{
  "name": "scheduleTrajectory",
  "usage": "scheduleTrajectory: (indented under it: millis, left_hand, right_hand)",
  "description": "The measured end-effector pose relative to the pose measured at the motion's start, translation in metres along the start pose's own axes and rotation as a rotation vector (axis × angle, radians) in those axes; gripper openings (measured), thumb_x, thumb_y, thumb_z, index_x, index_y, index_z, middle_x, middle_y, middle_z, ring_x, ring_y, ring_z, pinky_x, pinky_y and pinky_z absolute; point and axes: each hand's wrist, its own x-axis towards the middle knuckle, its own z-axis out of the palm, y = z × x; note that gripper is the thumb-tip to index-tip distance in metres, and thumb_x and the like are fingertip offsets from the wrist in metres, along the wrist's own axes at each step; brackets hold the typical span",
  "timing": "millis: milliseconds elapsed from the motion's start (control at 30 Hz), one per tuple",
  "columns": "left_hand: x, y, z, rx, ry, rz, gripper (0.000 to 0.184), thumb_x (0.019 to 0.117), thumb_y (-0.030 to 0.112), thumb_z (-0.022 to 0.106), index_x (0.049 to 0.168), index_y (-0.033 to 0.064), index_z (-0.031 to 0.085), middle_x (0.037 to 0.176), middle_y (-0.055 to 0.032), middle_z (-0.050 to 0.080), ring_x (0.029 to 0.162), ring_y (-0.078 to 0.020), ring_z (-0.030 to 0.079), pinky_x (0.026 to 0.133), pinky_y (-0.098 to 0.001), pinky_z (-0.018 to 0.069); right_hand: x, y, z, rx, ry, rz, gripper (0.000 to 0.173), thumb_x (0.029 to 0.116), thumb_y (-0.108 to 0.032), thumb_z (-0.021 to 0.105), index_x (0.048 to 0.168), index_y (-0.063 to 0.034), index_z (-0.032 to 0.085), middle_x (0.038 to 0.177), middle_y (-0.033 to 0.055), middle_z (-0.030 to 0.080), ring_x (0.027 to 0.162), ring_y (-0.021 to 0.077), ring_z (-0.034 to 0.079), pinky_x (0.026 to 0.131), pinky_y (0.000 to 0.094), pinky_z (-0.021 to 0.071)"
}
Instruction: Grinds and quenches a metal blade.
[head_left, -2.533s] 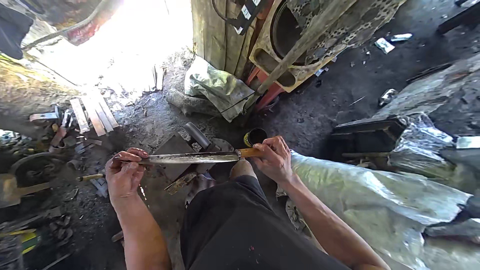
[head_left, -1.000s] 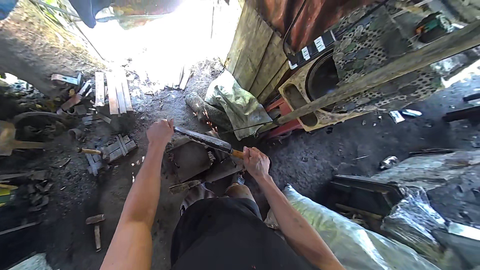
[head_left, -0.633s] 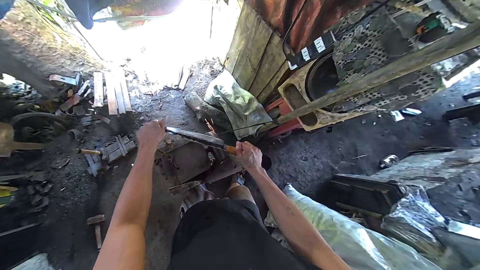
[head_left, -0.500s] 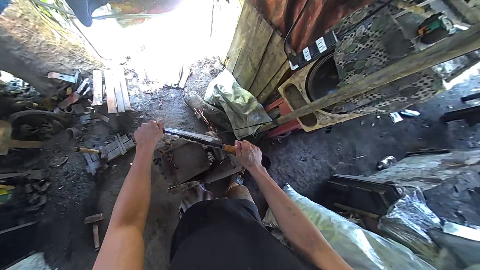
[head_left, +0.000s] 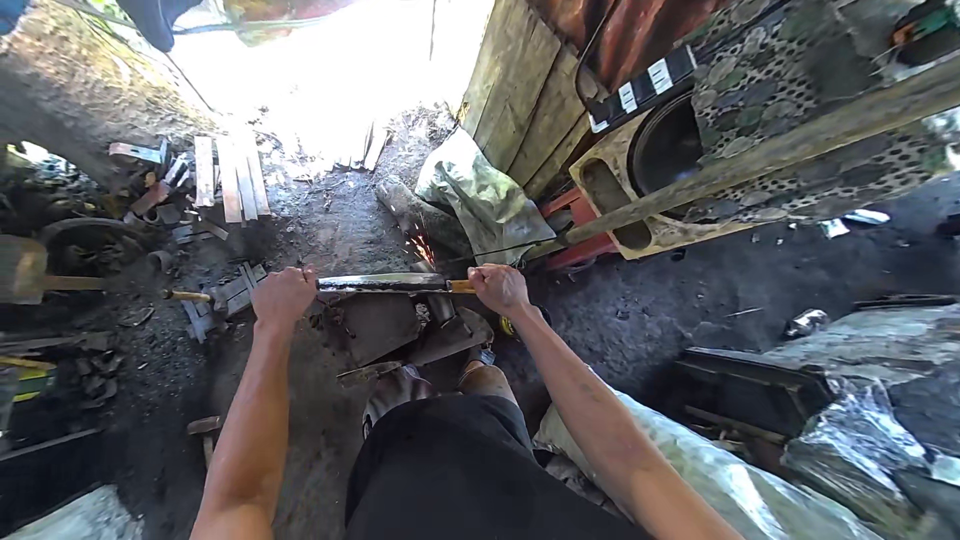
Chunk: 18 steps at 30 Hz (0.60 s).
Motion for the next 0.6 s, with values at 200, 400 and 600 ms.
scheduleTrajectory:
  millis: [200,400,600]
  left_hand:
    - [0.002,0.002,0.010,-0.018,-0.004,0.017,0.075,0.1045,0.064,0.025,0.087,0.0058,0.069,0.094,-0.0235,0.072,0.095,-0.0458,0.070,0.071,-0.0681,0.0528]
    - [-0.013,-0.006,0.005,0.012,0.020,0.039,0.070,0.1062,0.060,0.030,0.080,0.0058,0.067,0.087,-0.0224,0.070,0.090,-0.0448,0.070,0.068,-0.0655,0.0527]
    - [-0.025,-0.010,0.002,0.038,-0.066,0.008,0.067,0.1055,0.058,0.032,0.082,0.0076,0.068,0.092,-0.0207,0.071,0.093,-0.0427,0.070,0.071,-0.0647,0.0531]
  right_hand:
    - [0.007,0.009,-0.009,0.009,-0.088,0.080,0.050,0.1074,-0.044,0.040,0.087,-0.0154,0.076,0.093,0.0083,0.075,0.092,0.0328,0.072,0.077,0.0625,0.0546]
    - [0.030,0.014,-0.003,0.026,-0.131,0.037,0.053,0.1063,-0.047,0.038,0.080,-0.0150,0.072,0.085,0.0088,0.073,0.088,0.0316,0.072,0.072,0.0614,0.0532]
    - [0.041,0.012,-0.014,0.016,-0.232,-0.008,0.055,0.1066,-0.048,0.037,0.079,-0.0157,0.072,0.082,0.0098,0.073,0.086,0.0319,0.071,0.072,0.0606,0.0533]
